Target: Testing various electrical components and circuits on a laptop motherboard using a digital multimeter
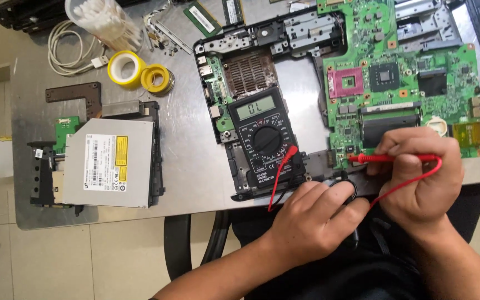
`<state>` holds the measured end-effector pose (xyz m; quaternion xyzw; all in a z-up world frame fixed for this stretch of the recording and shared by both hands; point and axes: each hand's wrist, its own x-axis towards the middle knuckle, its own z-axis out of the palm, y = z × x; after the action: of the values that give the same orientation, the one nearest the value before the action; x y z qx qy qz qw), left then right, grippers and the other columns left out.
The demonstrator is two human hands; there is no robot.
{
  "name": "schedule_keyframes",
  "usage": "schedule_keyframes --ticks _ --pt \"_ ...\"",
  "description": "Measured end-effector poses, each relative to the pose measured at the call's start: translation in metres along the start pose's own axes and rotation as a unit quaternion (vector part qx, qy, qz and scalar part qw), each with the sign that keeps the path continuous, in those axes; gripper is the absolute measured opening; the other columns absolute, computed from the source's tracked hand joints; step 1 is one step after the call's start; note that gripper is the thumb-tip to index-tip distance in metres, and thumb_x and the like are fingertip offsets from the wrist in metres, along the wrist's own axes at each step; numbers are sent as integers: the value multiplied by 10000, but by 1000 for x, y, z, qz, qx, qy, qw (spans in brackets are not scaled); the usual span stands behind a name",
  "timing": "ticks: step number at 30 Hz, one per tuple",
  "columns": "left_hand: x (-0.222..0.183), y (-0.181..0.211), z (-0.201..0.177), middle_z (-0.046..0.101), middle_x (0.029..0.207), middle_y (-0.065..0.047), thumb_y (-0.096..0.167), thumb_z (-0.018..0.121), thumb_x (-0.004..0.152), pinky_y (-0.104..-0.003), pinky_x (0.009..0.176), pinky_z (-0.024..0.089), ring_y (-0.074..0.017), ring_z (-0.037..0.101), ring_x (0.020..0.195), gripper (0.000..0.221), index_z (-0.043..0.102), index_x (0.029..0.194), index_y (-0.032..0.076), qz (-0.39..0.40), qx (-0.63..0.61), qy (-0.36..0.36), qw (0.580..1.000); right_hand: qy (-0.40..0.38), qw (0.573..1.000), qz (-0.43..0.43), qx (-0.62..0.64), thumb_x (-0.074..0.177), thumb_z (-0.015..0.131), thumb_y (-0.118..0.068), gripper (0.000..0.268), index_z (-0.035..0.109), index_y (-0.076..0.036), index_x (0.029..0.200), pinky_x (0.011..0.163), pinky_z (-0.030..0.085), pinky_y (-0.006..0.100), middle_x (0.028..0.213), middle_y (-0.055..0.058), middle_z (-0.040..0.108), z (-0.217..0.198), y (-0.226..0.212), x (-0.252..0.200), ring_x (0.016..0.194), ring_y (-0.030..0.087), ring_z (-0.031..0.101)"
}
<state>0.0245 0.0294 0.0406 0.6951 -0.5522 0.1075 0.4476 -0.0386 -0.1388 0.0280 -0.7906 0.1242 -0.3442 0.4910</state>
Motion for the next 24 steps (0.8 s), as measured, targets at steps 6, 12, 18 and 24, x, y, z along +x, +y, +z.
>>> schedule_keyframes --ticks 6,12,18,24 --pt "1 -1 -1 579 1136 -169 24 484 1110 -402 712 462 -281 564 756 172 656 1114 15 14 4 -16 1000 2 1000 -9 0 1138 418 -334 342 386 -3 1055 507 504 287 969 240 539 0 -1 3 534 232 554" --pt "1 -2 1 582 1186 -170 26 549 1088 -425 736 474 -292 584 802 134 677 1121 48 35 28 -45 998 0 998 -56 -13 1144 402 -291 300 400 -10 1039 542 489 297 944 237 553 0 -7 7 540 228 572" --pt "2 -1 -1 567 1183 -179 4 597 1060 -430 737 474 -297 587 813 102 680 1095 52 37 41 -54 997 -4 998 -55 -22 1143 419 -238 276 457 14 1034 552 534 293 956 222 591 -2 -9 7 566 228 615" --pt "1 0 -5 574 1191 -175 -9 577 1050 -424 750 481 -299 598 817 115 666 1081 58 30 43 -48 997 -1 999 -35 4 1158 433 -244 257 440 -4 1067 563 523 287 997 219 574 0 -7 3 596 229 606"
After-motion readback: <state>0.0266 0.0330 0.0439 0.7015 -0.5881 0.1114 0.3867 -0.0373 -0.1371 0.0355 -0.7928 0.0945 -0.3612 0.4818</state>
